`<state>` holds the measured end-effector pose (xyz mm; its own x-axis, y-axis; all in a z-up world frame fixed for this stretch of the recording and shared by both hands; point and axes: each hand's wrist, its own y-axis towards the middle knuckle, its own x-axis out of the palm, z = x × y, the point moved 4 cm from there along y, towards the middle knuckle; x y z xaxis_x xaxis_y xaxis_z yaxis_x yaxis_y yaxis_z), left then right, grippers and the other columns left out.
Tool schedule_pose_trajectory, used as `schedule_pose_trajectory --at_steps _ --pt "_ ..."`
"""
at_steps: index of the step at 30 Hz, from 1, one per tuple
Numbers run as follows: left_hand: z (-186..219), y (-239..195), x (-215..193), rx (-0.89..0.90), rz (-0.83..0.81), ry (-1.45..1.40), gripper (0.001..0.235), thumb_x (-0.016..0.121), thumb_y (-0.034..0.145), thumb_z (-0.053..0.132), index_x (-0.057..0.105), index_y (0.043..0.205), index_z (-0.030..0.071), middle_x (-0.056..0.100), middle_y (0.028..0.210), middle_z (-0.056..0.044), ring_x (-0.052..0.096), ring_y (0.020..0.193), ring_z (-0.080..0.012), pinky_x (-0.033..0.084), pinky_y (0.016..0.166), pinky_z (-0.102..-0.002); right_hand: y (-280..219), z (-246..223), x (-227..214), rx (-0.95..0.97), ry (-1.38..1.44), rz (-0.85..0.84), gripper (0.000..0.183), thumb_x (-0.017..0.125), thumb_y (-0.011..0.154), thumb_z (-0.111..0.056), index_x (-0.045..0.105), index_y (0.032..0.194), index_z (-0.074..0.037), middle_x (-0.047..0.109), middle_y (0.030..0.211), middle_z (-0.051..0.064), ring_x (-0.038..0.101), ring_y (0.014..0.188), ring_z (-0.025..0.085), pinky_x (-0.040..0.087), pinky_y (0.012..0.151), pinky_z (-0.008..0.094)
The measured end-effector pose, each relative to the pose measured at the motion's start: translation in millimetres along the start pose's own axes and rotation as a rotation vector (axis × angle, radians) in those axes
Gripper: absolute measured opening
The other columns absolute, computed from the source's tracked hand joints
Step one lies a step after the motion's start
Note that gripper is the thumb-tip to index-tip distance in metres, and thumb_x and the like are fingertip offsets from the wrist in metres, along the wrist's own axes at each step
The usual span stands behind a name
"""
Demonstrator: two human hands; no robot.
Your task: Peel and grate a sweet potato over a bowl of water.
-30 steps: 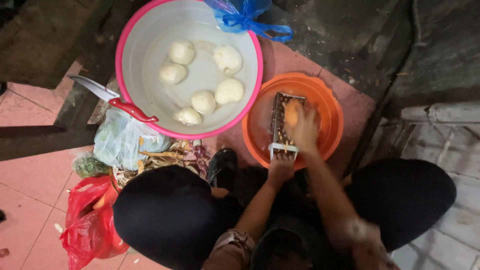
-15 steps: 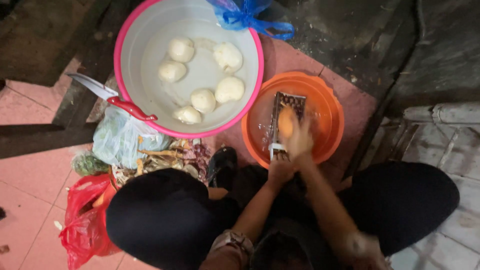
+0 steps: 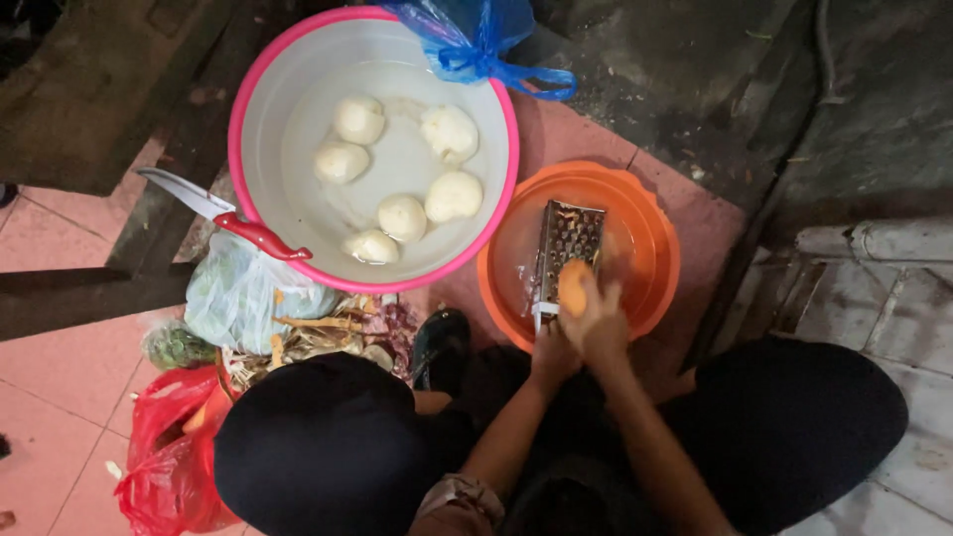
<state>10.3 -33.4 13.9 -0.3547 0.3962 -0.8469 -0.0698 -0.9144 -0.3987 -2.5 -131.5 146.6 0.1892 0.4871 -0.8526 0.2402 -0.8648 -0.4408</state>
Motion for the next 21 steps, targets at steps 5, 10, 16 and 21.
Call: schedule_pose_trajectory --at_steps 5,10,16,21 --pt "5 -10 -20 0.031 0.842 0.118 0.009 0.052 0.072 0.015 0.058 0.066 0.011 0.049 0.063 -0.012 0.051 0.057 -0.0324 0.037 0.052 -0.046 155 -25 -22 -0.070 -0.006 0.190 0.059 0.076 0.084 -0.035 0.050 0.133 -0.016 0.039 0.140 0.031 0.069 0.084 0.056 0.060 0.066 0.062" --pt "7 -7 -13 0.029 0.840 0.082 0.017 0.051 0.072 0.017 0.064 0.075 0.007 0.054 0.066 -0.016 0.053 0.060 -0.0345 0.038 0.054 -0.048 49 -3 -32 -0.021 -0.027 0.077 0.067 0.073 0.080 -0.049 0.050 0.138 -0.023 0.039 0.146 0.021 0.067 0.092 0.060 0.058 0.076 0.066" --pt "-1 3 30 0.026 0.271 0.160 0.043 0.054 0.084 0.024 0.068 0.113 -0.004 0.069 0.099 -0.017 0.059 0.093 -0.0317 0.041 0.076 -0.041 -7 -12 3 -0.094 -0.017 0.156 0.071 0.072 0.076 -0.049 0.052 0.140 -0.028 0.048 0.129 0.018 0.070 0.087 0.052 0.060 0.072 0.056" --pt "8 -3 -32 0.028 0.734 0.083 0.017 0.058 0.074 0.021 0.069 0.075 0.008 0.059 0.066 -0.014 0.059 0.064 -0.0328 0.045 0.059 -0.049 167 -15 -3 0.017 -0.019 0.133 0.069 0.075 0.078 -0.049 0.044 0.136 -0.030 0.039 0.133 0.018 0.069 0.091 0.052 0.058 0.076 0.064"
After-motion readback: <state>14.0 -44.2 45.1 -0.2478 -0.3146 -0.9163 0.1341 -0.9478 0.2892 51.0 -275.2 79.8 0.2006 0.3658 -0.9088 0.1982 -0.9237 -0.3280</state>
